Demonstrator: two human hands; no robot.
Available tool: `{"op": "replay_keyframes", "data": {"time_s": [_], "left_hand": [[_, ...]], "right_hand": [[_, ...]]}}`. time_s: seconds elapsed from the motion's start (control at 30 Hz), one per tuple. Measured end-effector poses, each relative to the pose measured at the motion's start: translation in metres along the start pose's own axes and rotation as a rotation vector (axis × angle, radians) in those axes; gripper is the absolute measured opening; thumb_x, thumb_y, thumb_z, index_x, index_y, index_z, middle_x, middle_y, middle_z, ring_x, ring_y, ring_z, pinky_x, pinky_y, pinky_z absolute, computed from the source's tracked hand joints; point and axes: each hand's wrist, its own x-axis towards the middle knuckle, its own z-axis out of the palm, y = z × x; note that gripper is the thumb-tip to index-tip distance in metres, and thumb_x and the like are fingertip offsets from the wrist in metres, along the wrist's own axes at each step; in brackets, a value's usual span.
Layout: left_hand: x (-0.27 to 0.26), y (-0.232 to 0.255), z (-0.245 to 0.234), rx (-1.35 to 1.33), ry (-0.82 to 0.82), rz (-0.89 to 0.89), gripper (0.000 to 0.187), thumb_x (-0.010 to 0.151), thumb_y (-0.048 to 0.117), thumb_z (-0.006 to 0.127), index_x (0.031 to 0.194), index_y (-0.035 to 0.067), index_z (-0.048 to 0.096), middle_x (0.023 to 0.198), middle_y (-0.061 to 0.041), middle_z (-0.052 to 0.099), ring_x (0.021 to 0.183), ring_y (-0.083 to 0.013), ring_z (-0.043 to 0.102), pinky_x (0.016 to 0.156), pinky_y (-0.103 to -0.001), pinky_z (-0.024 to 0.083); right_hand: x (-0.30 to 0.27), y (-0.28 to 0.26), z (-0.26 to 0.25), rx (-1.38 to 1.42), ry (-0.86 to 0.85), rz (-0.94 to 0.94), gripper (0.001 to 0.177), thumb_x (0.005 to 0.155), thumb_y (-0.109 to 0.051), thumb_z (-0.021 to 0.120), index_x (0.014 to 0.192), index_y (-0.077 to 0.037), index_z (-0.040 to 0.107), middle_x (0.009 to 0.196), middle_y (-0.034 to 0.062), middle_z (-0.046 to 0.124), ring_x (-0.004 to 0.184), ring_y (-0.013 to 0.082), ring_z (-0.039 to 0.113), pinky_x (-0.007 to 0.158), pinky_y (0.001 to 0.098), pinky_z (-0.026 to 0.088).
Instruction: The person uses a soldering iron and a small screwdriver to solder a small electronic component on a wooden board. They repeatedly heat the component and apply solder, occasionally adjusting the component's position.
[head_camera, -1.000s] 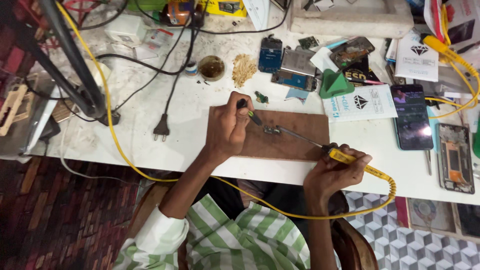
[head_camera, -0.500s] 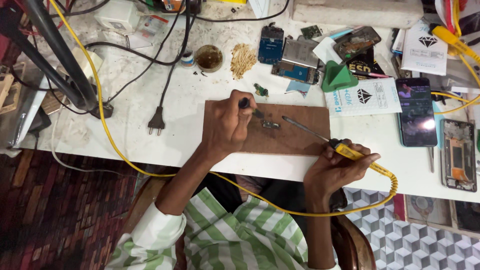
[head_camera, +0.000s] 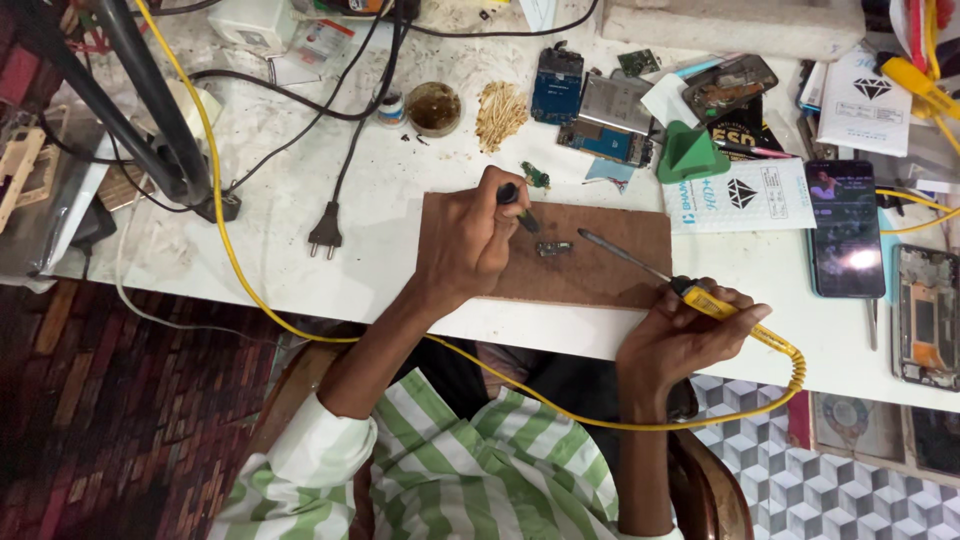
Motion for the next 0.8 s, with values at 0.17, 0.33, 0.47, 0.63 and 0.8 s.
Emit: {"op": "replay_keyframes", "data": {"time_s": [0.17,0.33,0.47,0.63,0.8], "left_hand": [[-0.004,-0.004,0.001,-0.086,-0.013,0.024,0.025,0.113,0.026,0.043,0.108,0.003,0.053,0.071,-0.006,0.057,0.056,-0.0171,0.059,0.056,-0.033,0.047],[-0.002,-0.005,0.005,-0.104,-0.023,0.106,0.027,0.116,0.027,0.041,0.109,0.003,0.051,0.079,-0.008,0.059,0.059,-0.0173,0.059,0.058,-0.033,0.048],[-0.004,-0.007,0.007,-0.093,-0.025,0.086,0.023,0.112,0.024,0.042,0.108,0.003,0.052,0.078,-0.009,0.061,0.055,-0.0197,0.058,0.055,-0.034,0.047],[-0.002,-0.009,0.003,-0.029,-0.051,0.023,0.016,0.110,0.019,0.048,0.114,0.005,0.056,0.070,-0.015,0.062,0.064,-0.0364,0.066,0.058,-0.043,0.049],[0.003,0.004,0.000,0.148,-0.134,-0.164,0.013,0.102,0.020,0.054,0.110,0.011,0.060,0.065,-0.016,0.065,0.062,-0.0402,0.067,0.053,-0.048,0.048]], "right_hand": [[0.004,-0.003,0.008,-0.163,-0.019,-0.067,0.045,0.115,-0.052,0.045,0.100,-0.010,0.051,0.076,0.0027,0.051,0.059,0.0083,0.040,0.057,0.0231,0.040],[0.019,-0.003,0.010,-0.122,0.018,0.018,0.041,0.113,-0.049,0.046,0.098,-0.011,0.050,0.082,0.0035,0.055,0.062,0.0109,0.045,0.057,0.0251,0.039],[0.019,0.002,0.004,-0.163,0.023,0.022,0.036,0.114,-0.041,0.050,0.097,-0.010,0.050,0.083,0.0041,0.054,0.064,0.0122,0.047,0.058,0.0264,0.041],[0.008,0.006,0.001,-0.968,-0.139,-0.444,0.036,0.121,-0.034,0.052,0.103,-0.004,0.045,0.097,0.0070,0.048,0.092,0.0186,0.050,0.080,0.0286,0.050],[0.016,0.007,0.006,-0.032,0.174,0.076,0.033,0.112,-0.036,0.051,0.096,-0.008,0.050,0.080,0.0022,0.051,0.070,0.0133,0.051,0.061,0.0267,0.042]]}}
